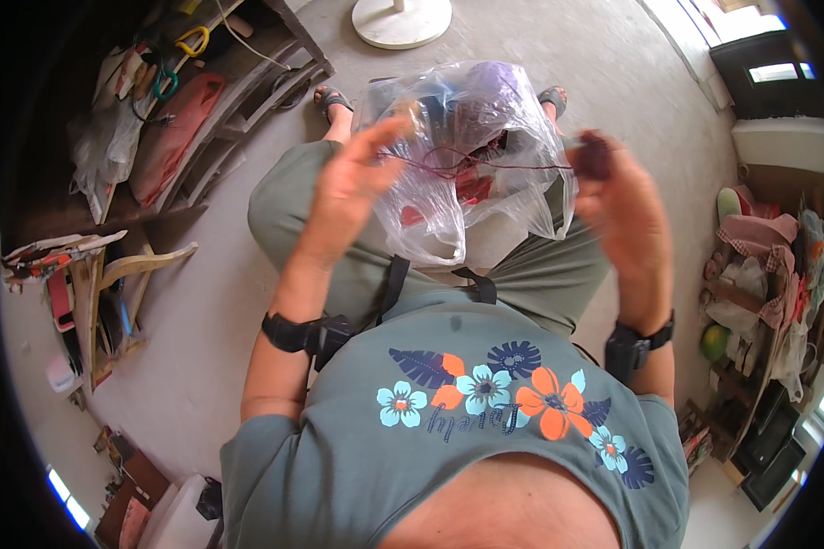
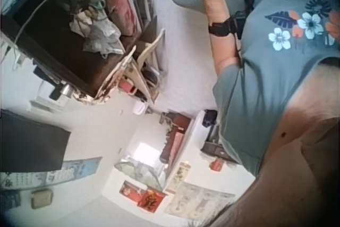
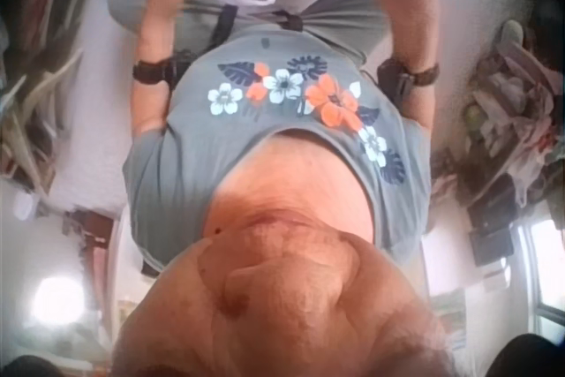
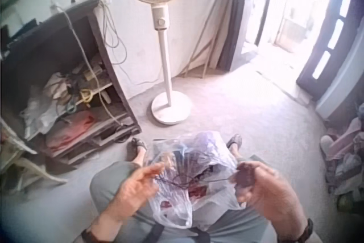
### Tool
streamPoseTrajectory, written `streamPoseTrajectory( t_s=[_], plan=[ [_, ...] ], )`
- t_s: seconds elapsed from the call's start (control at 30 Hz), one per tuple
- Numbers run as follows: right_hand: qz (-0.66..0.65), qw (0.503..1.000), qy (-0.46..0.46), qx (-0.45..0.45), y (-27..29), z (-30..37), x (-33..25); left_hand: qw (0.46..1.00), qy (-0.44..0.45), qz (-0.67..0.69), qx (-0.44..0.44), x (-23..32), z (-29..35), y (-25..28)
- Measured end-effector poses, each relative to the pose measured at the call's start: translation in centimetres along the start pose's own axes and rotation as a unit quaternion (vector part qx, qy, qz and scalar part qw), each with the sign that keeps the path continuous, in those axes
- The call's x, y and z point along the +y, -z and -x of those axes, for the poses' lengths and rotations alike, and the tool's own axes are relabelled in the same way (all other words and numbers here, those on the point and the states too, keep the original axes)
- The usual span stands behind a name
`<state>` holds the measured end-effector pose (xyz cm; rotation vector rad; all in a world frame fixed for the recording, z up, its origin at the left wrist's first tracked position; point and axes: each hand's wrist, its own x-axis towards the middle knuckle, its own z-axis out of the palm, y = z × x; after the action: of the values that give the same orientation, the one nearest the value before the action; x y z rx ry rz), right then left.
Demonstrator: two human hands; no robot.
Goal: The person handles several balls of yarn inside a plastic bag, pulling out individual strands and checking the colors by hand.
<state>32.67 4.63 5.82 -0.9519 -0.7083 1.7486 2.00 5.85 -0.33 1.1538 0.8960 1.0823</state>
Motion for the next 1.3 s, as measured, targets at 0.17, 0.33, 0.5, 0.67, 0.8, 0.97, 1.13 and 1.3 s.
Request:
streamPoseTrajectory(
  t_s=[0.17,0.33,0.5,0.67,0.8,0.97,1.13,1.3],
  plan=[
    [-0.102,0.985,-0.105,-0.095,-4.0,-1.4,4.3,0.961,0.081,0.14,-0.223,-0.8,0.3,-4.9],
    [-0.074,0.992,-0.097,-0.014,-3.4,-2.1,4.9,0.951,0.185,0.113,-0.221,-1.2,1.0,-3.4],
    [0.164,0.986,-0.008,0.022,-2.9,-2.2,6.7,0.949,0.211,-0.029,-0.231,-0.5,1.4,-3.4],
    [0.382,0.921,0.067,-0.047,-3.0,-1.3,7.8,0.965,0.133,-0.054,-0.218,0.6,0.4,-1.9],
    [0.194,0.967,-0.137,-0.096,-3.2,-0.8,7.0,0.983,0.115,-0.042,-0.135,-0.4,0.0,-1.5],
    [0.004,0.991,-0.103,-0.084,-3.7,-0.8,7.7,0.981,0.164,-0.001,-0.103,-2.1,1.1,-2.3],
    [0.07,0.995,-0.061,-0.044,-3.6,-1.5,8.2,0.965,0.213,-0.04,-0.147,-1.4,1.7,-2.4],
    [0.288,0.955,0.042,-0.05,-2.4,-1.7,10.0,0.962,0.151,-0.019,-0.228,-0.2,1.3,-1.6]
  ],
)
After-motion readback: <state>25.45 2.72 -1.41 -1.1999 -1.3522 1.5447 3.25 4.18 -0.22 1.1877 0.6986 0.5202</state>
